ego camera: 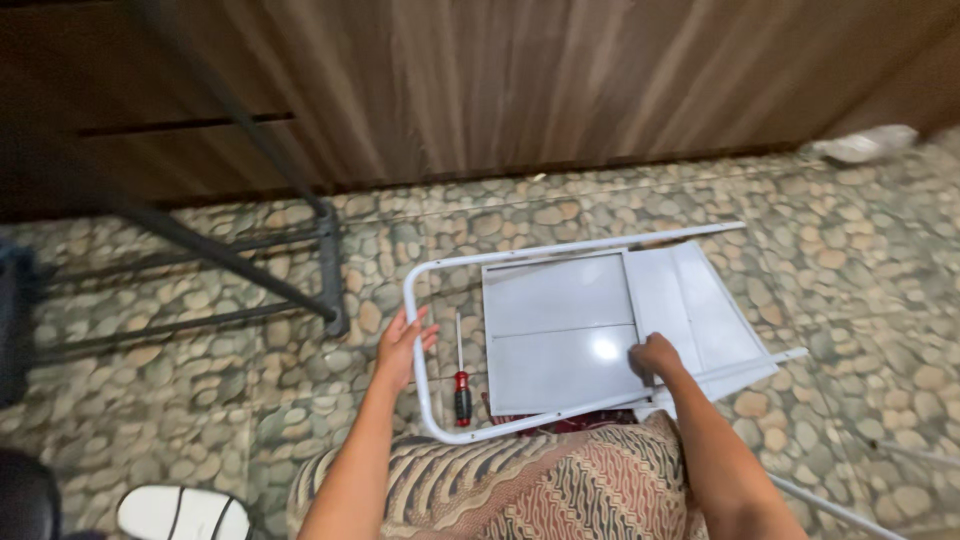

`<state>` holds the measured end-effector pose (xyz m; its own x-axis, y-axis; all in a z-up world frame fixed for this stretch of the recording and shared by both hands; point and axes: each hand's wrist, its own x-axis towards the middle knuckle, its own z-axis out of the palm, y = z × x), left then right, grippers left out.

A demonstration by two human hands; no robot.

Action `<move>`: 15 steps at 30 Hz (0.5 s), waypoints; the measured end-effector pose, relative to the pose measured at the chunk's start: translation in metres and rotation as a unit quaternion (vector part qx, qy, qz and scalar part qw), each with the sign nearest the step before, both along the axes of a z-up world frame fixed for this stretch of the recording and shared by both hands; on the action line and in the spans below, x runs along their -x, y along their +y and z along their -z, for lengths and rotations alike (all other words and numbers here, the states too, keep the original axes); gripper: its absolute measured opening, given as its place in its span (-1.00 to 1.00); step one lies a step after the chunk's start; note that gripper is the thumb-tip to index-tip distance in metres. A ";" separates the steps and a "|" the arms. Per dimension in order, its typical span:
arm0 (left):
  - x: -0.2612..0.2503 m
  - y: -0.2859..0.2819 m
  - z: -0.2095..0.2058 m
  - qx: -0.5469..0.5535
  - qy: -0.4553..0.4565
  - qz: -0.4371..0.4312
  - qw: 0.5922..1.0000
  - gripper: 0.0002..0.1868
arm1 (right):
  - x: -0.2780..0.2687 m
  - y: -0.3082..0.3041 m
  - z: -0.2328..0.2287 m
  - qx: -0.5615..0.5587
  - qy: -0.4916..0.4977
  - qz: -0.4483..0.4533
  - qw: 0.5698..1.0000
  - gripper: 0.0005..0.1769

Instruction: The person assembles a white metal shelving unit by connecting tubular frame pieces and inserting white panels. They align the frame, insert connectors, and fit panels into the frame, working with multiple parts on the floor.

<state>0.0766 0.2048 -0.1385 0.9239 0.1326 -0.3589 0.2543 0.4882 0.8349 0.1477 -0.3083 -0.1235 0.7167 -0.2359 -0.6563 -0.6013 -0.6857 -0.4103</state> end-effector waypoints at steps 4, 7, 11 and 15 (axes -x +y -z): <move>0.003 -0.004 -0.016 0.019 0.018 0.011 1.000 -0.39 | 0.001 0.012 -0.003 -0.190 -0.040 0.116 0.974 -0.47; 0.006 -0.008 -0.027 0.036 -0.013 0.009 0.999 -0.37 | 0.004 0.015 -0.007 -0.238 -0.088 0.121 0.960 -0.53; 0.000 -0.015 -0.039 0.091 -0.064 -0.010 0.994 -0.42 | 0.001 0.019 -0.011 -0.187 -0.114 0.117 0.969 -0.57; -0.009 -0.018 -0.057 0.090 -0.066 0.002 0.994 -0.42 | -0.008 0.028 -0.014 -0.238 -0.159 0.090 0.954 -0.44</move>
